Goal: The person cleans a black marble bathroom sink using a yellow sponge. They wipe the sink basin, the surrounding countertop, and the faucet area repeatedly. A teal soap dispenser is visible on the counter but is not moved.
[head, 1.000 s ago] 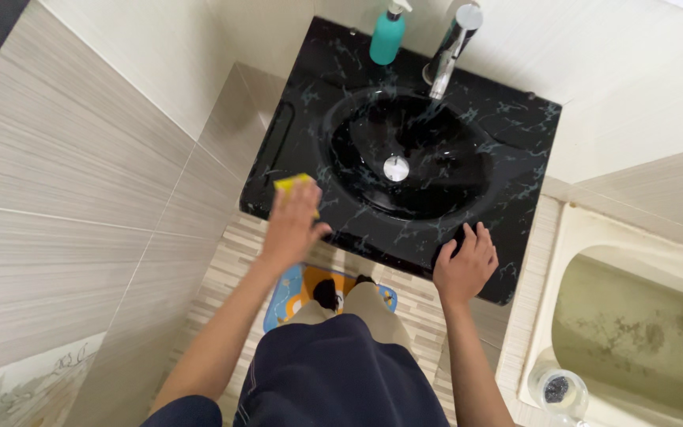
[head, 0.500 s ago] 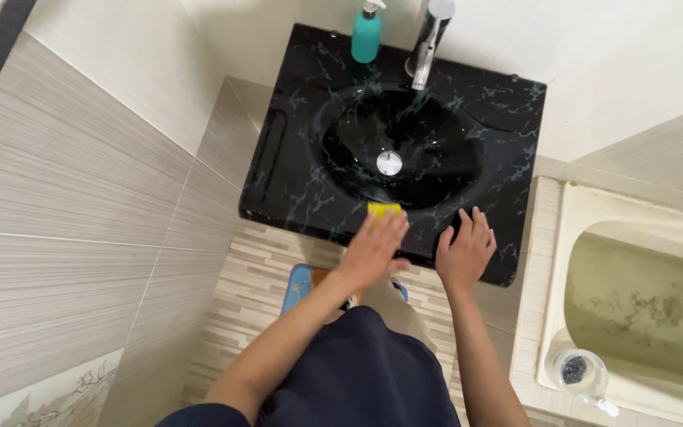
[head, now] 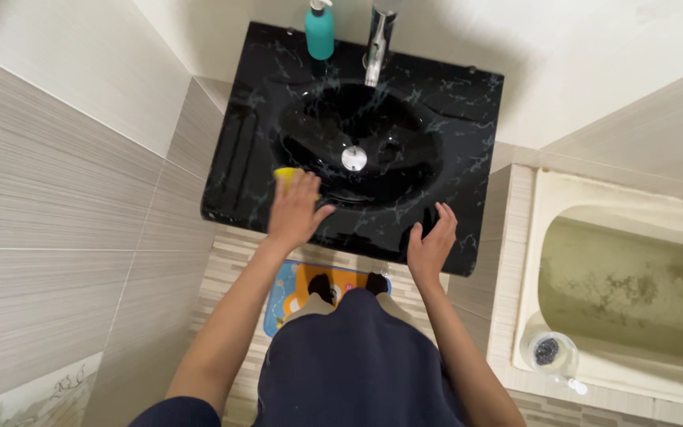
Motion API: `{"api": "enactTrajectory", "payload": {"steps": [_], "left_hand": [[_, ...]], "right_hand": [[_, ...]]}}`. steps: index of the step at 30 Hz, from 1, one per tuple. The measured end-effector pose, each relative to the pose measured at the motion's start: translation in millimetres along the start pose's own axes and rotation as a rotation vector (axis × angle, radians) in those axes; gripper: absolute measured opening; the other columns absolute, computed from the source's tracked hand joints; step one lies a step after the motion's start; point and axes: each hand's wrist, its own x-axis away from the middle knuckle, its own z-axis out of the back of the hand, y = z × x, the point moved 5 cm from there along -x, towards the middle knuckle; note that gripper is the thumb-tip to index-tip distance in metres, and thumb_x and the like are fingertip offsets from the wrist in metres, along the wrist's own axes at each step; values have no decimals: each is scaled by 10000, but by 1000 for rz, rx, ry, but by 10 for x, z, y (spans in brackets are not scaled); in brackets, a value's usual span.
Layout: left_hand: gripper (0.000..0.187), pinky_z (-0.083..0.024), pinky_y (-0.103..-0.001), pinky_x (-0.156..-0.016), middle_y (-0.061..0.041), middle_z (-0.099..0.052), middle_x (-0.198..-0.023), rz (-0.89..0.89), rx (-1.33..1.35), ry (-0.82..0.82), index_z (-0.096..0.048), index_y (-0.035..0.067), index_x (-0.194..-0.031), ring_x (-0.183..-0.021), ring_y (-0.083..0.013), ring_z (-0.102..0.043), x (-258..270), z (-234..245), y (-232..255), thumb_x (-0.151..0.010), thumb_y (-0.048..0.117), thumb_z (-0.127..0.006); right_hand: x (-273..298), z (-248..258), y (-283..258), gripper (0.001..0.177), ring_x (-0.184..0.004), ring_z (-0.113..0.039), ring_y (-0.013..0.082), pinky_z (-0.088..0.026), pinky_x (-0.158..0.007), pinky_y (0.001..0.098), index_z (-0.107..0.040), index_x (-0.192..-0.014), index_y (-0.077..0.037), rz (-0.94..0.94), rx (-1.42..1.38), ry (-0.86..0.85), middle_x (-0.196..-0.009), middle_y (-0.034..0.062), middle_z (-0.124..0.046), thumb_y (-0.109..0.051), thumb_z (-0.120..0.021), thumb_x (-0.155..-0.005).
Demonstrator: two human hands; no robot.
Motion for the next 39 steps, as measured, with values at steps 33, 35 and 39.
{"api": "enactTrajectory", "payload": {"steps": [33, 35, 39], "left_hand": [[537, -119, -566, -1241, -119, -533, -1501, 111, 197, 45, -590, -6, -1387, -1519, -344, -293, 57, -131, 90, -920, 242, -686], [525, -112, -574, -1241, -116, -552, -1479, 121, 202, 9, -599, -5, -1374, -1511, -336, -303, 10, -137, 118, -921, 246, -685], [489, -128, -569, -1251, -117, -580, -1449, 120, 187, -47, -617, -1, -1351, -1495, -320, -338, -56, -172, 157, -934, 245, -680]], "right_hand": [[-93, 258, 224, 659, -1503, -339, 399, -257, -1241, 539, -452, -1422, 1, 419, 308, -497, -1584, 259, -388, -286, -706, -886], [-336, 274, 295, 403, -1529, -345, 431, -280, -1261, 533, -503, -1304, -1, 402, 363, -323, -1621, 302, -380, -214, -656, -997], [-527, -61, 51, 516, -1490, -383, 444, -282, -1237, 543, -490, -1479, 31, 285, 226, -293, -1550, 240, -471, -177, -582, -1016]]}}
